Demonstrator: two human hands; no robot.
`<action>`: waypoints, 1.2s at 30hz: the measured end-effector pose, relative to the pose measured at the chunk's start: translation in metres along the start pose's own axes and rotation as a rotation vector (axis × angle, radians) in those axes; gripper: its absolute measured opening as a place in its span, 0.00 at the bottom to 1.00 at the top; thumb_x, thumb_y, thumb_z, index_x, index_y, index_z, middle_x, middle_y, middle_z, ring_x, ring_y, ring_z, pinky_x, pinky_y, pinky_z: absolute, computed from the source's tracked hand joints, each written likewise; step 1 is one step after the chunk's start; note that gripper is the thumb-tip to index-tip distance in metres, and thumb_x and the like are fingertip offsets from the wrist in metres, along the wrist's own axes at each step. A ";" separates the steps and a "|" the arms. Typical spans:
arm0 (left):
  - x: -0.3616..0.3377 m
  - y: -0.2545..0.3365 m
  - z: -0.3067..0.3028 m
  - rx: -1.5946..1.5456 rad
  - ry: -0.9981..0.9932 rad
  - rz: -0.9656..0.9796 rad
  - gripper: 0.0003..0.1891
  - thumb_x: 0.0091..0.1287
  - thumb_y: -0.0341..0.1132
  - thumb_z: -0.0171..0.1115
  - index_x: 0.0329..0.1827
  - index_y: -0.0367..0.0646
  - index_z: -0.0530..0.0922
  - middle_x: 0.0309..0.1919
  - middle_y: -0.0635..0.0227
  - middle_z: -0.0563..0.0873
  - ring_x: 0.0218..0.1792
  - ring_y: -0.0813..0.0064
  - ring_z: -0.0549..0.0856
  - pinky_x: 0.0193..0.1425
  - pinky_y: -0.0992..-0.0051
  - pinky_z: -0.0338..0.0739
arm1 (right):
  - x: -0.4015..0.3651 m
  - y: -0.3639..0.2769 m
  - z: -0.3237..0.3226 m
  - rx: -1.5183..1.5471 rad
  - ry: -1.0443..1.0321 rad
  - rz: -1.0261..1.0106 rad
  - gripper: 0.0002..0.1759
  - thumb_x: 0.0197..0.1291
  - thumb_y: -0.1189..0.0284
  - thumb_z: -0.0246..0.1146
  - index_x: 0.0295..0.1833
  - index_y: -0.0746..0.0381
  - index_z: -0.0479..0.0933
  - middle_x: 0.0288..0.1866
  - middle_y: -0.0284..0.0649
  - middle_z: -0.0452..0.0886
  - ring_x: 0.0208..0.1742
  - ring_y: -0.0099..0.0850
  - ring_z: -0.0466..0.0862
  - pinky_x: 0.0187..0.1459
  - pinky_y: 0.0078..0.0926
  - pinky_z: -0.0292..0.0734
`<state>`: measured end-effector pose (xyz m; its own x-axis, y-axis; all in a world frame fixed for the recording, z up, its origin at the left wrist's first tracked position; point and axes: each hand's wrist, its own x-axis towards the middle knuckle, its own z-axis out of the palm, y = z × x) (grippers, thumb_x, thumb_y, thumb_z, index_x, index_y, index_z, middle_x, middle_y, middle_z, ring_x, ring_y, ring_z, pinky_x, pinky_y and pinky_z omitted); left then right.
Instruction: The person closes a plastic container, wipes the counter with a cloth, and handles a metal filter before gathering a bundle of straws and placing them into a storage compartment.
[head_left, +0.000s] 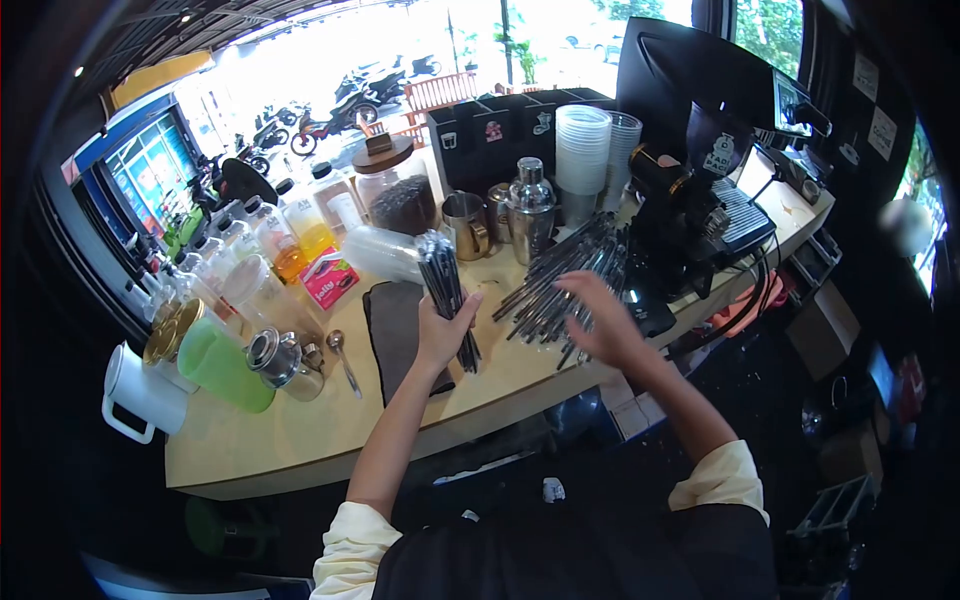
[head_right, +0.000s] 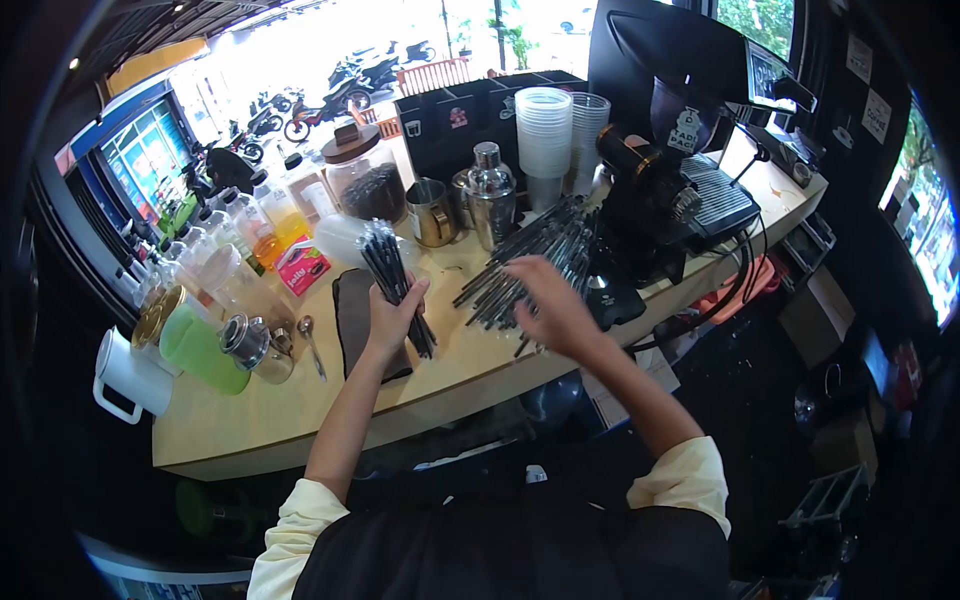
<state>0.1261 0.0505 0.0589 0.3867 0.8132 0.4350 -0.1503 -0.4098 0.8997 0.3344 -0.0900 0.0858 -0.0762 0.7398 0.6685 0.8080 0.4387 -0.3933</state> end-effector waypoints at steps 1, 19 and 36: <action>-0.004 0.005 0.001 0.023 -0.076 -0.029 0.12 0.61 0.34 0.66 0.24 0.41 0.73 0.15 0.74 0.76 0.17 0.86 0.74 0.23 0.82 0.68 | -0.008 0.008 -0.012 -0.004 -0.004 0.009 0.28 0.45 0.84 0.61 0.56 0.63 0.70 0.54 0.47 0.72 0.57 0.45 0.74 0.56 0.36 0.71; -0.032 0.008 0.136 0.755 -0.522 -0.020 0.31 0.39 0.43 0.78 0.40 0.30 0.75 0.34 0.42 0.83 0.40 0.47 0.83 0.48 0.60 0.78 | -0.057 0.125 -0.012 -0.558 -0.339 -0.120 0.11 0.49 0.74 0.58 0.40 0.63 0.78 0.43 0.45 0.78 0.49 0.41 0.78 0.45 0.35 0.77; 0.029 -0.041 0.145 0.773 -0.220 -0.116 0.23 0.42 0.36 0.76 0.39 0.31 0.80 0.34 0.47 0.85 0.40 0.53 0.85 0.48 0.65 0.78 | -0.048 0.138 -0.027 -0.618 -0.212 -0.265 0.08 0.46 0.75 0.58 0.35 0.63 0.73 0.35 0.38 0.73 0.39 0.31 0.80 0.32 0.24 0.80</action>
<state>0.2759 0.0310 0.0291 0.5435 0.8010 0.2511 0.5414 -0.5631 0.6244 0.4653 -0.0788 0.0167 -0.3774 0.7593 0.5301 0.9257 0.2941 0.2379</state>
